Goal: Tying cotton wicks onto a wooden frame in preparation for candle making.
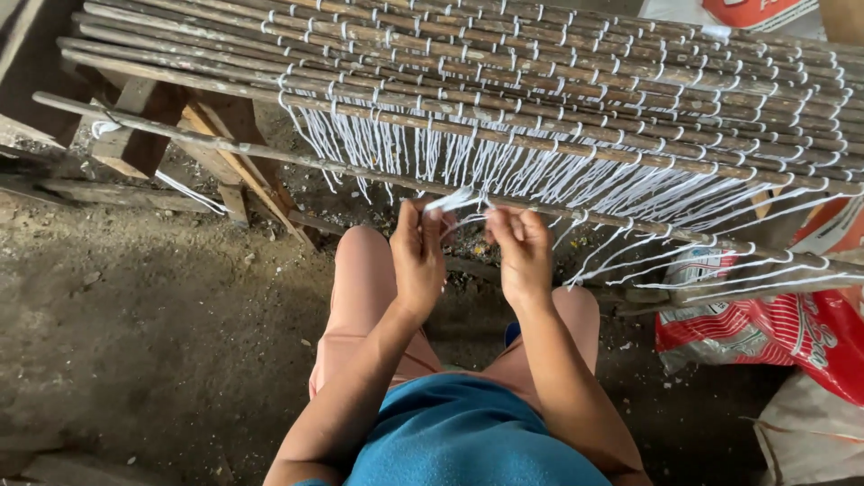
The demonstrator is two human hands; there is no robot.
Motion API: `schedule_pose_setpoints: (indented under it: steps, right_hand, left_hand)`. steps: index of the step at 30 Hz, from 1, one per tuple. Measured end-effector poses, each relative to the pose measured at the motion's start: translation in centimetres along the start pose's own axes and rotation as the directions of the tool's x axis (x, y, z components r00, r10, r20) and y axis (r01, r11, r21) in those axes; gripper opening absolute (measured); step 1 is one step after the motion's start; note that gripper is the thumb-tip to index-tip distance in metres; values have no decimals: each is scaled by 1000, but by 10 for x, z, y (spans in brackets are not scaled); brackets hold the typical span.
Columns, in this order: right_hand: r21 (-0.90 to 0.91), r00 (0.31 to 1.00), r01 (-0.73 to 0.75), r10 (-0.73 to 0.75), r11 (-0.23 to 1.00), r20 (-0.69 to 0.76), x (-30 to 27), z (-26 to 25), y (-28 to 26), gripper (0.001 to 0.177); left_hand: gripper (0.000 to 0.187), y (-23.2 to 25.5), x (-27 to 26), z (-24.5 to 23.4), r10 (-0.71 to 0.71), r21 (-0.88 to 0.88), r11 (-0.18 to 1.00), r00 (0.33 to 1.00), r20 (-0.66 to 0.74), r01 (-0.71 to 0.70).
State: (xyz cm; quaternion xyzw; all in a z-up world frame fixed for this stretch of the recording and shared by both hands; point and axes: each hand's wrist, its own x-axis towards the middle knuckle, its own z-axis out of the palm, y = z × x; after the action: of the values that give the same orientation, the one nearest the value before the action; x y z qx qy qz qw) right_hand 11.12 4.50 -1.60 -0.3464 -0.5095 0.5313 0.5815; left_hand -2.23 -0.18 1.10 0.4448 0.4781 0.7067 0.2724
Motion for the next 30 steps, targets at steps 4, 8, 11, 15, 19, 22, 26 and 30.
schedule_pose_setpoints:
  steps: [4, 8, 11, 15, 19, 22, 26, 30]
  right_hand:
    - [469, 995, -95, 104, 878, 6, -2, -2, -9, 7]
    - [624, 974, -225, 163, 748, 156, -2, 4, -24, 13]
    - [421, 942, -306, 208, 854, 264, 0, 15, -24, 25]
    - [38, 933, -306, 292, 951, 211, 5, 36, -30, 35]
    - [-7, 959, -261, 260, 965, 117, 8, 40, -27, 18]
    - [-3, 965, -243, 242, 970, 99, 7, 31, -17, 12]
    - [45, 959, -267, 260, 963, 114, 5, 37, -34, 8]
    - [331, 928, -368, 322, 869, 186, 5, 43, -56, 13]
  left_hand:
    - [17, -10, 13, -10, 16, 0, 1000, 998, -56, -16]
    - [17, -10, 6, -15, 15, 57, 998, 997, -71, -10]
    - [18, -12, -3, -16, -15, 54, 998, 1000, -11, 15]
    - [18, -11, -9, -13, -10, 18, 1000, 1000, 25, 10]
    - [15, -9, -11, -16, -14, 36, 999, 999, 51, 12]
    - [17, -7, -10, -16, -23, 10, 1000, 1000, 15, 23]
    - [18, -3, -10, -13, -31, -21, 999, 1000, -2, 31]
    - [15, -3, -10, -8, -58, 41, 997, 997, -44, 60]
